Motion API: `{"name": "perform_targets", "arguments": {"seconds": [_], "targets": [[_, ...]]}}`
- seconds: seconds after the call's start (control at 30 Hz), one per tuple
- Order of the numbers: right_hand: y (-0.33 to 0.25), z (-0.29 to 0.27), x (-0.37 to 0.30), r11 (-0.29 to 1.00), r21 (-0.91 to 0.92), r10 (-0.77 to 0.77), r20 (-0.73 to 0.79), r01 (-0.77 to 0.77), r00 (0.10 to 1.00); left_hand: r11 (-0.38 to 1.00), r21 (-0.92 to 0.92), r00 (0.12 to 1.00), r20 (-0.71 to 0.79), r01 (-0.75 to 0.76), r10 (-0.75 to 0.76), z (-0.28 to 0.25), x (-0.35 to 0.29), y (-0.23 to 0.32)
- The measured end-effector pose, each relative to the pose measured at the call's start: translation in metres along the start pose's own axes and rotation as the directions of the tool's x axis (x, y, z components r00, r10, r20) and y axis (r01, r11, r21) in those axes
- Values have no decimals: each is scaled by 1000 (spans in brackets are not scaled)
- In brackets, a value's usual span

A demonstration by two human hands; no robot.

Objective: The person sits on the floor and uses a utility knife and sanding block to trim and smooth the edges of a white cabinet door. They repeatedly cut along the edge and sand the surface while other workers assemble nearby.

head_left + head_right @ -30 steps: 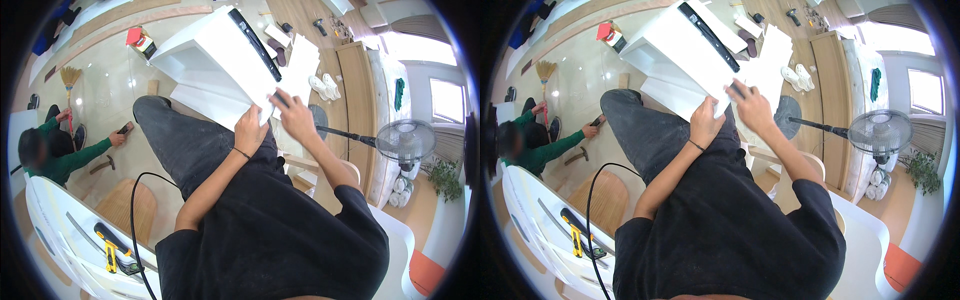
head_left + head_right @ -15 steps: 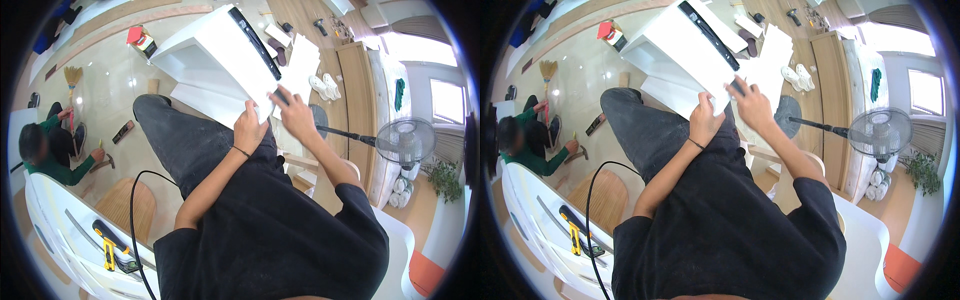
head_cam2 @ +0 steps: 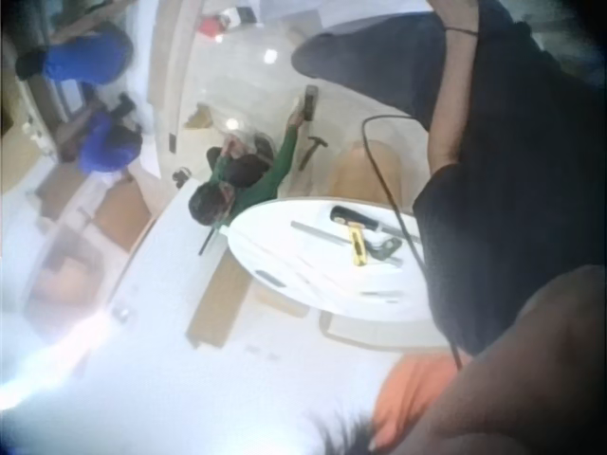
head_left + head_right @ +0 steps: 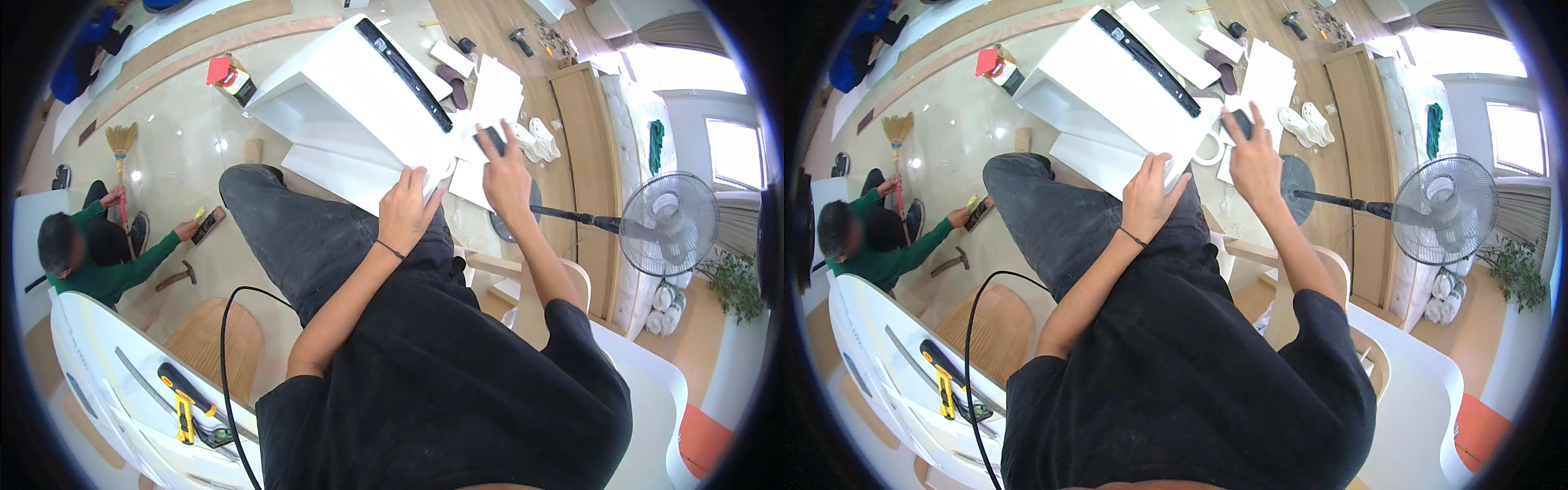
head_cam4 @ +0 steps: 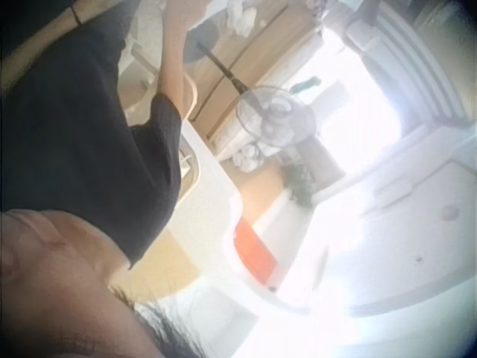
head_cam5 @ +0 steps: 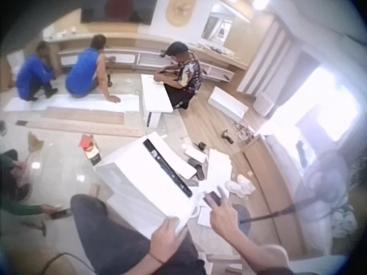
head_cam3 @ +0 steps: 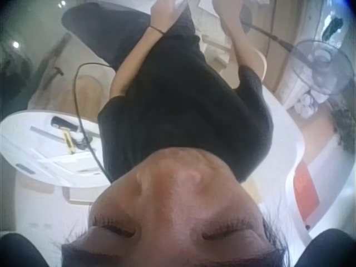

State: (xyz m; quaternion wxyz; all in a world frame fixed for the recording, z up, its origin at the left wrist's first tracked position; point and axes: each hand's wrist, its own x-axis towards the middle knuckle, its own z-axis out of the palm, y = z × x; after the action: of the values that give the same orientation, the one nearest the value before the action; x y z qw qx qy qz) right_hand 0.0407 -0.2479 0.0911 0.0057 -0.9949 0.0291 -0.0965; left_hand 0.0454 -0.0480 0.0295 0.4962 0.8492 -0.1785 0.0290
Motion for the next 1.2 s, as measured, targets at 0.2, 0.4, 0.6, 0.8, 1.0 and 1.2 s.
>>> {"name": "perform_targets", "arguments": {"seconds": [0.2,0.4,0.6,0.8,1.0,1.2], "targets": [[4,27,-28,902,357,252,20,-242,968,990,131,998,21,48,-51,7,19,14],[-15,53,-49,808,509,285,106,-298,953,989,121,996,-30,85,-82,11,26,21],[-14,54,-48,736,608,283,125,-299,951,979,189,996,27,73,-80,17,28,18],[-17,54,-41,706,664,260,78,-244,963,988,149,998,43,36,-43,21,24,8],[-26,44,-33,704,692,204,20,-161,979,969,245,998,63,11,-27,26,22,6],[-32,39,-24,723,686,88,28,-83,996,915,347,966,223,-206,133,14,44,-1]]}}
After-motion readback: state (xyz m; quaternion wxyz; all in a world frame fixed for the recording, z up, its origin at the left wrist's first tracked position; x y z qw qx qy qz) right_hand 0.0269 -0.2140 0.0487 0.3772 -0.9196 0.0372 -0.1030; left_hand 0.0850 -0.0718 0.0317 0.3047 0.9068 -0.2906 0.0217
